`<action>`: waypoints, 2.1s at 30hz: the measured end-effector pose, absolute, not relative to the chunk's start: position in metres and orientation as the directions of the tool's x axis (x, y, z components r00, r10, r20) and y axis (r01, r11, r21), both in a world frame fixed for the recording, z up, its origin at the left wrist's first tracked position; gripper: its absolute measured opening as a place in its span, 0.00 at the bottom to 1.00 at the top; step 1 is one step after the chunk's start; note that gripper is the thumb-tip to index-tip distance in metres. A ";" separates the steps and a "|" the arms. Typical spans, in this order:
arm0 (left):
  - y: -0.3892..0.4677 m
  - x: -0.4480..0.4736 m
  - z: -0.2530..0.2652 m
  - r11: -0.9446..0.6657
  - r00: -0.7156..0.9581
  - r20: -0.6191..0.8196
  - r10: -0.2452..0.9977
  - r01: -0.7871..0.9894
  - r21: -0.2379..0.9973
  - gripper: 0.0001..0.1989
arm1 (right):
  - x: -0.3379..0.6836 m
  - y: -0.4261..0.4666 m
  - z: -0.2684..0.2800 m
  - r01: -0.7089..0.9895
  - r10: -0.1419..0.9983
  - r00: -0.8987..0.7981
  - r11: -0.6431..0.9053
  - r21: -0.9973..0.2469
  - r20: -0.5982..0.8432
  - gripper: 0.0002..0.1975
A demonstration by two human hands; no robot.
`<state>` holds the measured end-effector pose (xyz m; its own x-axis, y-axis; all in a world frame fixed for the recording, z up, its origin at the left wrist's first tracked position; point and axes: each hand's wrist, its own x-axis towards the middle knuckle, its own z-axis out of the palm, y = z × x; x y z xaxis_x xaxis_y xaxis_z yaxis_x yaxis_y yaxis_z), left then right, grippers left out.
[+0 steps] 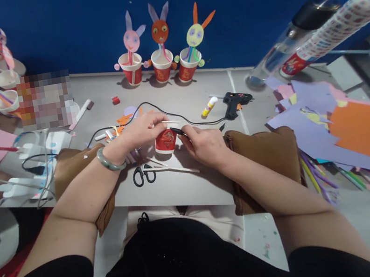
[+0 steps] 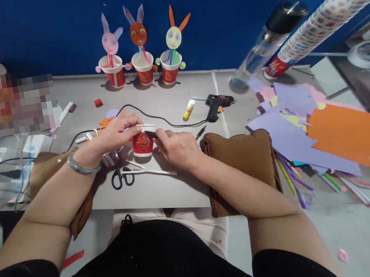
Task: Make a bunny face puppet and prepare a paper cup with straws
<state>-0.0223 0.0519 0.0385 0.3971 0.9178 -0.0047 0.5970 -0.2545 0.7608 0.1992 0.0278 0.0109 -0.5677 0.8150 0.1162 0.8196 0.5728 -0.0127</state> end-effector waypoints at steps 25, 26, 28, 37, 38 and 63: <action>0.051 -0.025 0.041 -0.253 0.385 0.041 0.922 0.517 0.818 0.10 | 0.198 0.020 0.017 0.777 0.766 -0.626 0.628 0.041 0.145 0.25; 0.051 -0.025 0.042 -0.257 0.385 0.043 0.922 0.524 0.812 0.10 | 0.197 0.019 0.017 0.776 0.764 -0.627 0.629 0.042 0.149 0.25; 0.050 -0.024 0.042 -0.268 0.387 0.046 0.921 0.542 0.797 0.10 | 0.197 0.019 0.018 0.777 0.765 -0.627 0.628 0.044 0.151 0.24; 0.050 -0.024 0.042 -0.282 0.387 0.046 0.921 0.580 0.765 0.09 | 0.199 0.019 0.014 0.772 0.755 -0.633 0.633 0.060 0.173 0.24; 0.050 -0.024 0.043 -0.284 0.392 0.044 0.919 0.580 0.763 0.09 | 0.199 0.020 0.014 0.773 0.757 -0.631 0.632 0.057 0.170 0.24; 0.050 -0.024 0.041 -0.288 0.427 0.003 0.904 0.604 0.743 0.11 | 0.199 0.017 0.016 0.824 0.810 -0.565 0.562 0.068 0.156 0.23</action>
